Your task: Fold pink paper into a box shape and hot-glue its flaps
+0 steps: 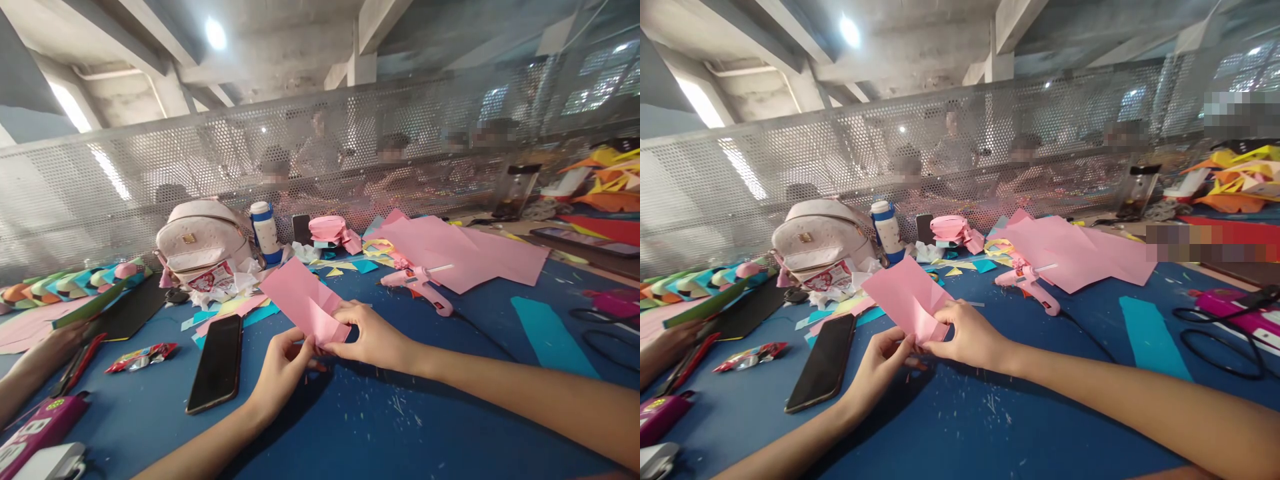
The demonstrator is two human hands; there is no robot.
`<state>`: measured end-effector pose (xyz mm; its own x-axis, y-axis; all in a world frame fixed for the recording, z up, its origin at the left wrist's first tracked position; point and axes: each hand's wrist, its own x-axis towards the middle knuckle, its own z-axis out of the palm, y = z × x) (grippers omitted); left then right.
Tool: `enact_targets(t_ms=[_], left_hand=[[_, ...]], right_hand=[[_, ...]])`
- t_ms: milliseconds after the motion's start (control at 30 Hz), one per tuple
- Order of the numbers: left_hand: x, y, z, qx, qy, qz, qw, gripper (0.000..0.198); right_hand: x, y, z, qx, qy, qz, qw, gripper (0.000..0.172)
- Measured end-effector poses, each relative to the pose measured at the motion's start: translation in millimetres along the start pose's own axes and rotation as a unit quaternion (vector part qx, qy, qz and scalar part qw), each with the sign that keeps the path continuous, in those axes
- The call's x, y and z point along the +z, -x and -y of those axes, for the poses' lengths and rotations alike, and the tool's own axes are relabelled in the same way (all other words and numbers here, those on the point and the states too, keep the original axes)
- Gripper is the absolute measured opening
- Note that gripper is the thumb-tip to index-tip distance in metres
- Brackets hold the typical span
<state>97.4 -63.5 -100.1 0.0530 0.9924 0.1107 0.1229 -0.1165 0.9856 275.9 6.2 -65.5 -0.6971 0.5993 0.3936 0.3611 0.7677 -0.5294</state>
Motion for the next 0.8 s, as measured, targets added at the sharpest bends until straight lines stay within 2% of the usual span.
enact_targets(t_ms=[100,267,633,800], left_hand=[[-1.8,-1.5,0.4,0.028,-0.04,0.01,0.999,0.032],[-4.7,-2.1,-4.7,0.073,-0.126,0.031,0.989,0.027],[-3.6,-0.5,-8.8,0.169,-0.268,0.05,0.947,0.017],[-5.8,0.2,-11.5,0.183,-0.315,0.072,0.929,0.016]], right_hand=[[0.9,0.1,-2.1,-0.015,0.02,-0.01,1.0,0.023],[0.7,0.8,-3.6,-0.037,0.024,-0.014,0.999,0.016],[0.9,1.1,1.7,-0.052,0.03,0.008,0.998,0.027],[1.0,0.4,1.6,-0.062,0.064,0.028,0.996,0.023]])
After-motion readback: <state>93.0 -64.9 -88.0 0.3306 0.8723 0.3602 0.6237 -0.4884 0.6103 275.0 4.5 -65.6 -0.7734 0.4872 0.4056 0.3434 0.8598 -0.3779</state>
